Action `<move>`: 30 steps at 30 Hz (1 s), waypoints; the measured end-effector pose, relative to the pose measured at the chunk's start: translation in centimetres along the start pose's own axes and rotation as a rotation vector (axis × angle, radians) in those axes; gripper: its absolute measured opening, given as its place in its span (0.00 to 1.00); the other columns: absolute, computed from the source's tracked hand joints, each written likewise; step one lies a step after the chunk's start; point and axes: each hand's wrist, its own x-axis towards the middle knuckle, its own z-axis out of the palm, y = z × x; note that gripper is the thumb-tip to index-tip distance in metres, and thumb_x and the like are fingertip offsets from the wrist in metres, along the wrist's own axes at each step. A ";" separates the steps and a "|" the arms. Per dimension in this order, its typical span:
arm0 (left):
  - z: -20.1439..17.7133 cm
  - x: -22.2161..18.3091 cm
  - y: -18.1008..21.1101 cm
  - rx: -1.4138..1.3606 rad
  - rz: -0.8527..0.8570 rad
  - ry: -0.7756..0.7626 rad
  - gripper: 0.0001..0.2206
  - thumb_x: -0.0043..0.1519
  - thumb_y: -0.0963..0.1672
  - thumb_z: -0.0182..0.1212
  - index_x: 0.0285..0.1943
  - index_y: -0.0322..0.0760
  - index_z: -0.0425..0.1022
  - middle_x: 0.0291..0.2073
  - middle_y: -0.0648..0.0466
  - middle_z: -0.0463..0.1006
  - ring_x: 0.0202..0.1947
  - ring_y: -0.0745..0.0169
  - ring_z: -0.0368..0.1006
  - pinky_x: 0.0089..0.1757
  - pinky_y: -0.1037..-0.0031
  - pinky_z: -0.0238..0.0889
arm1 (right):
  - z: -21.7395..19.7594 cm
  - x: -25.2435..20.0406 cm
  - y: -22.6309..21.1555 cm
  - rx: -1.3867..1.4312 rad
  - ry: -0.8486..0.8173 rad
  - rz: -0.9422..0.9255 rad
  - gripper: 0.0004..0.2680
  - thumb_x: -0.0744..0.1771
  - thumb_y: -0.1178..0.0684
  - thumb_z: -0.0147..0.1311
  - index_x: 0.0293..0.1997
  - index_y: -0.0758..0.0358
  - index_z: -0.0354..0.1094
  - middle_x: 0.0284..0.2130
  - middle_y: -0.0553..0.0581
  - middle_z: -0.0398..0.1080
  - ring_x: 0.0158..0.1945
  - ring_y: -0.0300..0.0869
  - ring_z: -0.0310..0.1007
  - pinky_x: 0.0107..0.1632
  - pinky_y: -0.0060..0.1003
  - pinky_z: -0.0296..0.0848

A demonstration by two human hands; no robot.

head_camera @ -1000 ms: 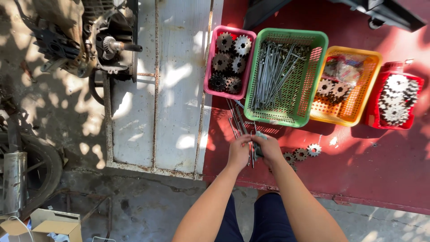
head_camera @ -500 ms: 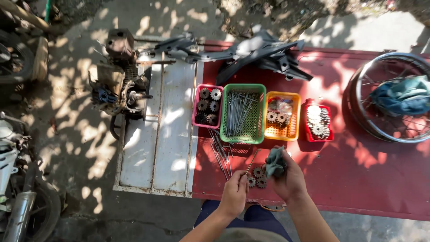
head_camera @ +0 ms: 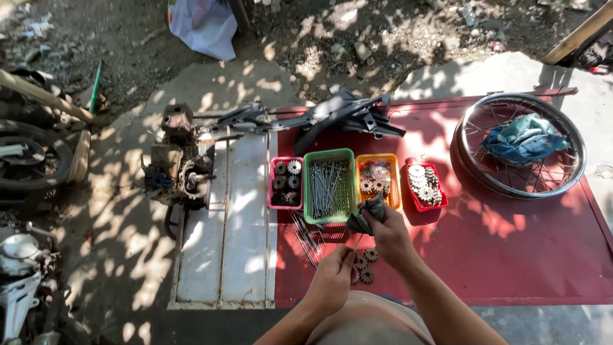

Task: Cleaning and inspecting small sprocket gears and spokes on a workbench.

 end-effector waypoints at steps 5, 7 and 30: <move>-4.0 -1.2 5.8 0.512 -0.020 -0.026 0.10 0.68 0.45 0.50 0.45 0.37 0.77 0.26 0.54 0.78 0.22 0.64 0.65 0.28 0.69 0.59 | -0.5 -1.8 -6.0 -0.783 -0.255 -0.016 0.05 0.67 0.57 0.48 0.44 0.60 0.70 0.34 0.51 0.82 0.35 0.41 0.85 0.38 0.38 0.82; -5.4 -1.6 6.5 0.666 0.071 -0.005 0.09 0.66 0.45 0.54 0.43 0.37 0.78 0.24 0.51 0.80 0.20 0.57 0.67 0.28 0.64 0.59 | -1.3 -2.8 -5.8 -1.103 -0.366 0.017 0.07 0.68 0.52 0.46 0.46 0.51 0.71 0.37 0.45 0.85 0.34 0.38 0.85 0.38 0.38 0.82; -0.1 -3.7 10.3 0.252 0.129 -0.371 0.09 0.70 0.42 0.50 0.38 0.32 0.72 0.25 0.56 0.72 0.25 0.67 0.61 0.30 0.73 0.57 | -5.4 -6.7 -9.2 -0.252 0.091 -0.326 0.12 0.69 0.56 0.50 0.25 0.68 0.70 0.16 0.52 0.68 0.17 0.35 0.62 0.23 0.28 0.65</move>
